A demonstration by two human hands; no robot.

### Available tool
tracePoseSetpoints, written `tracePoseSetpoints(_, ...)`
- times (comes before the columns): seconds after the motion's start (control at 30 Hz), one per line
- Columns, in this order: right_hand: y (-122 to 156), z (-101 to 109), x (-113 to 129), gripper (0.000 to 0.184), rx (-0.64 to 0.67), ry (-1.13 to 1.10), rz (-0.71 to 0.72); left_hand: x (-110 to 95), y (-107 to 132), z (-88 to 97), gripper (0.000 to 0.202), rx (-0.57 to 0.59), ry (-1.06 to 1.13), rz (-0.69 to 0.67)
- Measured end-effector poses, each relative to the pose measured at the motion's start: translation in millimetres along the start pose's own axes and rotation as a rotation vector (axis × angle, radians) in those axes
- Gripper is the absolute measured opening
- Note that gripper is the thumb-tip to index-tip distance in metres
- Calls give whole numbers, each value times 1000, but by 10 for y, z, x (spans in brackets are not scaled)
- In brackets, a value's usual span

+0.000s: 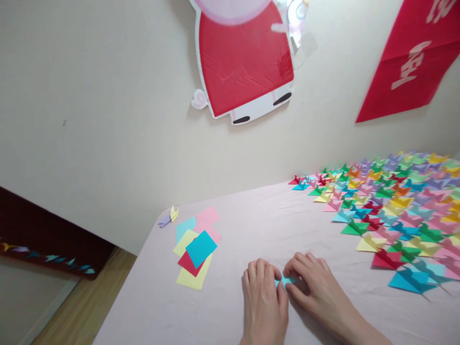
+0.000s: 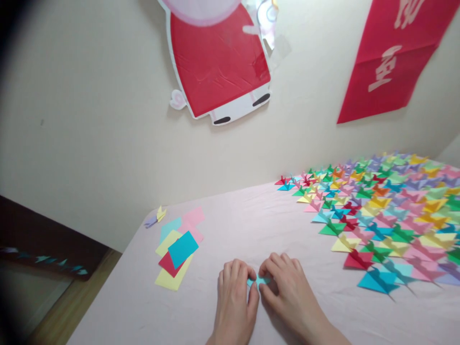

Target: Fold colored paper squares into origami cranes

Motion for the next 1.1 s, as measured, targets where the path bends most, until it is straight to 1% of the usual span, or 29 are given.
tracePoseSetpoints(0.1,-3,-25,7,10,-35,33,13,-23,-2,22,21,-5,-1,8)
tracePoseSetpoints(0.27,1,-38,8,8,-50,55,34,-31,-6,33,20,-2,33,25)
tracePoseSetpoints(0.43,2,-22,45,9,-26,69,17,-27,2,29,21,20,49,47)
tracePoseSetpoints(0.67,1,-1,33,9,-12,47,32,-23,40,30,19,-24,35,42)
tracePoseSetpoints(0.9,3,-13,14,7,-24,65,57,31,40,-34,15,-24,-67,25)
tracePoseSetpoints(1.1,18,11,65,7,-39,67,59,-14,5,-38,20,45,-164,57)
Point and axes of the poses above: each hand's wrist, its own y-axis away from the middle knuckle, its own z-axis out of the back of the hand, x = y × z, the point moved 2 cm from there along -y, towards the middle knuckle, and after that the axes turned 9 degrees about -z, right-handed, at the moved point
